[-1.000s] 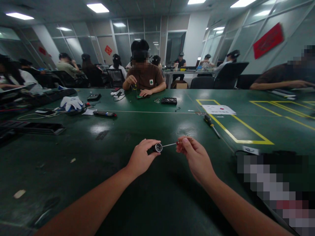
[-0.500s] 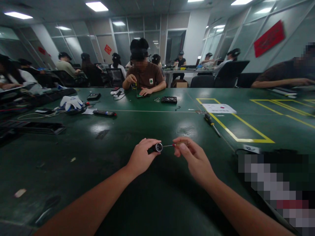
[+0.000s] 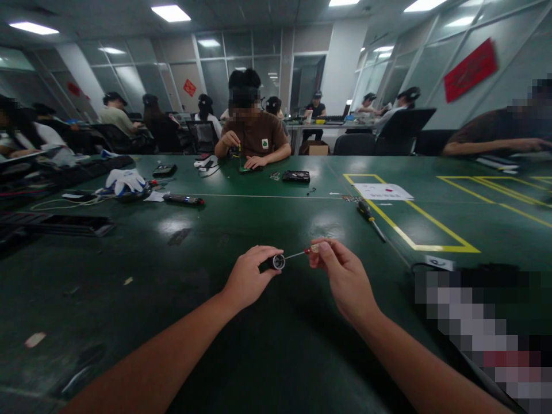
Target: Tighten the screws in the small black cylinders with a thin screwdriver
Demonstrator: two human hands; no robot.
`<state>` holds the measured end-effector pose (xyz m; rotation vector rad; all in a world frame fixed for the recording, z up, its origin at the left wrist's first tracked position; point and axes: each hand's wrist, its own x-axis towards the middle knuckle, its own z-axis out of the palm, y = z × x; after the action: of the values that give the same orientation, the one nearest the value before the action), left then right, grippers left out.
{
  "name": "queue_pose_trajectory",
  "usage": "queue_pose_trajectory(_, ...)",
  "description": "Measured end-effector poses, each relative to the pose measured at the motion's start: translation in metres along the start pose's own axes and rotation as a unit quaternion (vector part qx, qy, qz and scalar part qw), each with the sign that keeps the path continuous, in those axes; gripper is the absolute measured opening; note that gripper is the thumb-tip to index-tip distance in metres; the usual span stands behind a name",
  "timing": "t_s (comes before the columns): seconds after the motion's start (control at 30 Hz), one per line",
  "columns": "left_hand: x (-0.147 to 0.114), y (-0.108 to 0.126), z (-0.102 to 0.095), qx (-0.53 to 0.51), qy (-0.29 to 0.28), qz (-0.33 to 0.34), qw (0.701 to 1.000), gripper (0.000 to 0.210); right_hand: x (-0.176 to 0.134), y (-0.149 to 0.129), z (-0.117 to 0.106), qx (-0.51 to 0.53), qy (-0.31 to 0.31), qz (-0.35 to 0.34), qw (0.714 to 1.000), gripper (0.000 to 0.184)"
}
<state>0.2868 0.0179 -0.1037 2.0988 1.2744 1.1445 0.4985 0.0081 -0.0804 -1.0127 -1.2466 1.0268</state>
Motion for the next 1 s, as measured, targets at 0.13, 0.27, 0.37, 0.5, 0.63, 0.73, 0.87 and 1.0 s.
queue_pose_trajectory(0.13,-0.001,0.001,0.0,-0.001,-0.006,0.0,1.0,0.043,0.002,0.001,-0.001,0.009,0.003,0.025,1.0,0.031)
queue_pose_trajectory(0.27,-0.001,0.002,-0.001,-0.003,-0.004,0.003,1.0,0.043,0.008,0.003,-0.004,0.138,0.022,0.145,0.98,0.03)
queue_pose_trajectory(0.37,-0.001,0.001,-0.001,-0.002,0.003,0.01,1.0,0.043,0.013,0.003,-0.005,0.241,0.042,0.24,0.939,0.032)
queue_pose_trajectory(0.5,0.0,0.0,-0.001,0.004,0.004,0.016,1.0,0.043,0.011,0.001,-0.003,0.186,0.068,0.138,0.97,0.03)
queue_pose_trajectory(0.63,0.0,0.0,-0.001,0.005,0.009,0.015,1.0,0.043,0.004,-0.002,-0.001,0.036,0.04,0.027,0.998,0.034)
queue_pose_trajectory(0.73,0.0,0.0,-0.001,0.005,0.009,0.009,1.0,0.043,0.0,-0.004,0.0,-0.043,0.026,-0.014,0.999,0.034)
queue_pose_trajectory(0.87,-0.001,-0.001,-0.001,0.01,0.015,0.014,1.0,0.043,-0.004,-0.006,0.0,-0.091,0.026,-0.038,0.995,0.033)
queue_pose_trajectory(1.0,-0.001,-0.001,-0.001,0.011,0.016,0.015,1.0,0.043,-0.007,-0.006,-0.001,-0.142,0.019,-0.065,0.988,0.03)
